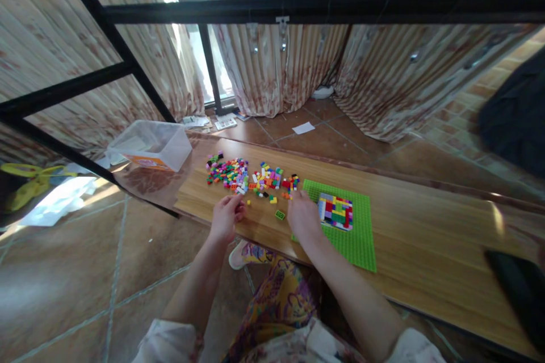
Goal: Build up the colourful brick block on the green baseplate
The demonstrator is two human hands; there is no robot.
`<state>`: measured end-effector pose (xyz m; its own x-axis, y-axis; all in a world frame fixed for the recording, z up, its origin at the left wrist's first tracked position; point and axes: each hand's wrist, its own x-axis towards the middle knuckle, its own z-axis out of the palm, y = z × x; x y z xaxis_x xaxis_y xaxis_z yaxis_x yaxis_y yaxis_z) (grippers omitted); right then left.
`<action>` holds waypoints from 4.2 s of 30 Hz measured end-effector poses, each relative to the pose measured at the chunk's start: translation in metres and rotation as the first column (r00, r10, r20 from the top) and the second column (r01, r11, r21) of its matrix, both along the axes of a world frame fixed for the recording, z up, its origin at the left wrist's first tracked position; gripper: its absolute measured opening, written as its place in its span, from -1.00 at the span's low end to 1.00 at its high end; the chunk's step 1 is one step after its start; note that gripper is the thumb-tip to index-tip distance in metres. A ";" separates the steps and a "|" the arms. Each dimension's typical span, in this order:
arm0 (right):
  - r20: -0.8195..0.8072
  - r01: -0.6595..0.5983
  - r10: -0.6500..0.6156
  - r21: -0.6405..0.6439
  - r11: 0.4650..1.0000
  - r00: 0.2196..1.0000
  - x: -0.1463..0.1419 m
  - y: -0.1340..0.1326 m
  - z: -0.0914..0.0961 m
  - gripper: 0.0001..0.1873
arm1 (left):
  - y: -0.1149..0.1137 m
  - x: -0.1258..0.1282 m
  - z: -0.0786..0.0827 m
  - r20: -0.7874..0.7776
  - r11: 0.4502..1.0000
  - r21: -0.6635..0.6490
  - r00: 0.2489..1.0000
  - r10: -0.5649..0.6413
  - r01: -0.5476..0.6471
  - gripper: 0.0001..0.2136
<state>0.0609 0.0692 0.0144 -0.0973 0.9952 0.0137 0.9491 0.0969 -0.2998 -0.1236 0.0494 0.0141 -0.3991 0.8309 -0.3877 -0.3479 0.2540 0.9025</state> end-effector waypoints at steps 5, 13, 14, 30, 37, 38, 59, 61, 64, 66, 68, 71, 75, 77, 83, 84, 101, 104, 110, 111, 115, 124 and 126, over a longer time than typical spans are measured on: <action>0.000 0.018 -0.018 -0.025 1.000 1.000 -0.005 0.015 -0.008 -0.70 | 0.008 -0.005 -0.005 -0.472 0.989 -0.032 0.870 -0.145 0.147 -0.82; -0.318 0.027 0.003 0.091 0.996 0.948 0.004 -0.001 -0.008 -0.69 | 0.010 0.006 -0.013 -0.809 0.955 -0.146 0.524 -0.266 0.258 -0.95; -0.413 0.032 0.015 0.106 0.994 0.910 0.006 -0.004 -0.008 -0.71 | 0.011 0.006 -0.014 -0.824 0.951 -0.155 0.497 -0.274 0.267 -0.94; -0.914 0.004 0.002 0.004 1.000 0.406 0.041 -0.074 0.029 -0.85 | -0.052 0.082 0.029 0.488 0.863 -0.009 0.755 -0.438 0.506 -0.79; -0.893 0.046 -0.054 -0.038 0.998 0.447 0.065 -0.096 0.034 -0.79 | -0.058 0.104 0.042 0.373 0.734 0.012 0.678 -0.633 0.679 -0.69; -0.900 0.038 -0.068 -0.057 0.998 0.430 0.068 -0.099 0.035 -0.79 | -0.059 0.106 0.043 0.341 0.713 0.012 0.668 -0.662 0.701 -0.71; -0.916 0.383 -0.259 -0.131 0.914 0.305 0.119 -0.112 -0.011 -0.76 | -0.073 0.128 0.016 0.367 0.725 -0.070 0.693 -0.620 0.686 -0.83; -0.854 0.381 -0.216 -0.023 0.924 0.473 0.124 -0.105 -0.009 -0.79 | -0.069 0.130 0.014 0.325 0.751 -0.075 0.728 -0.604 0.656 -0.81; -0.712 0.298 -0.100 0.159 0.941 0.695 0.127 -0.092 -0.004 -0.77 | -0.063 0.138 0.015 0.256 0.757 -0.083 0.748 -0.612 0.648 -0.75; -0.588 0.224 -0.035 0.251 0.942 0.808 0.128 -0.082 -0.001 -0.74 | -0.060 0.145 0.016 0.222 0.756 -0.087 0.752 -0.620 0.649 -0.70; -0.457 0.151 -0.007 0.279 0.948 0.889 0.129 -0.073 -0.001 -0.71 | -0.057 0.153 0.016 0.183 0.765 -0.078 0.764 -0.619 0.639 -0.66; -0.295 0.041 0.049 0.291 0.956 0.954 0.132 -0.063 -0.004 -0.66 | -0.052 0.163 0.011 0.065 0.785 -0.027 0.785 -0.617 0.619 -0.62; -0.171 -0.106 0.180 0.370 0.923 0.969 0.137 -0.058 -0.012 -0.61 | -0.045 0.172 -0.001 -0.150 0.759 0.036 0.754 -0.639 0.651 -0.59; -0.130 -0.145 0.214 0.402 0.904 0.968 0.138 -0.057 -0.014 -0.60 | -0.043 0.175 -0.007 -0.241 0.730 0.044 0.716 -0.655 0.682 -0.58; -0.135 -0.126 0.198 0.418 0.900 0.971 0.137 -0.057 -0.015 -0.62 | -0.045 0.181 -0.017 -0.447 0.705 0.129 0.675 -0.587 0.698 -0.61; -0.178 -0.091 0.178 0.413 0.906 0.968 0.136 -0.057 -0.015 -0.63 | -0.045 0.181 -0.017 -0.464 0.704 0.131 0.671 -0.578 0.698 -0.61; -0.876 0.469 -0.262 -0.047 0.882 0.405 0.117 -0.048 -0.027 -0.54 | -0.048 0.182 -0.005 -0.699 0.637 -0.059 0.424 -0.576 0.768 -0.59; -0.884 0.459 -0.259 -0.058 0.887 0.389 0.116 -0.047 -0.025 -0.60 | -0.048 0.182 -0.005 -0.709 0.635 -0.079 0.404 -0.578 0.769 -0.58; -0.889 0.458 -0.275 -0.085 0.885 0.366 0.116 -0.044 -0.026 -0.60 | -0.048 0.183 -0.006 -0.725 0.634 -0.078 0.393 -0.566 0.769 -0.58; -0.886 0.460 -0.280 -0.088 0.883 0.368 0.116 -0.044 -0.026 -0.60 | -0.047 0.183 -0.006 -0.726 0.635 -0.076 0.394 -0.563 0.768 -0.59; -0.880 0.486 -0.308 -0.104 0.868 0.362 0.113 -0.041 -0.026 -0.60 | -0.046 0.183 -0.005 -0.729 0.633 -0.069 0.394 -0.559 0.771 -0.59; -0.885 0.470 -0.280 -0.081 0.879 0.372 0.115 -0.042 -0.030 -0.60 | -0.048 0.180 -0.009 -0.651 0.672 0.031 0.526 -0.548 0.740 -0.67; -0.903 0.476 -0.258 -0.070 0.877 0.344 0.118 -0.046 -0.030 -0.58 | -0.049 0.176 -0.010 -0.527 0.724 0.056 0.637 -0.563 0.687 -0.70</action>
<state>0.1790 0.0230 -0.0158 0.4512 0.8921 0.0243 0.1301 -0.0388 -0.9907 0.0529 0.0006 0.0042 0.1810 0.9809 -0.0718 0.2686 0.0209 0.9630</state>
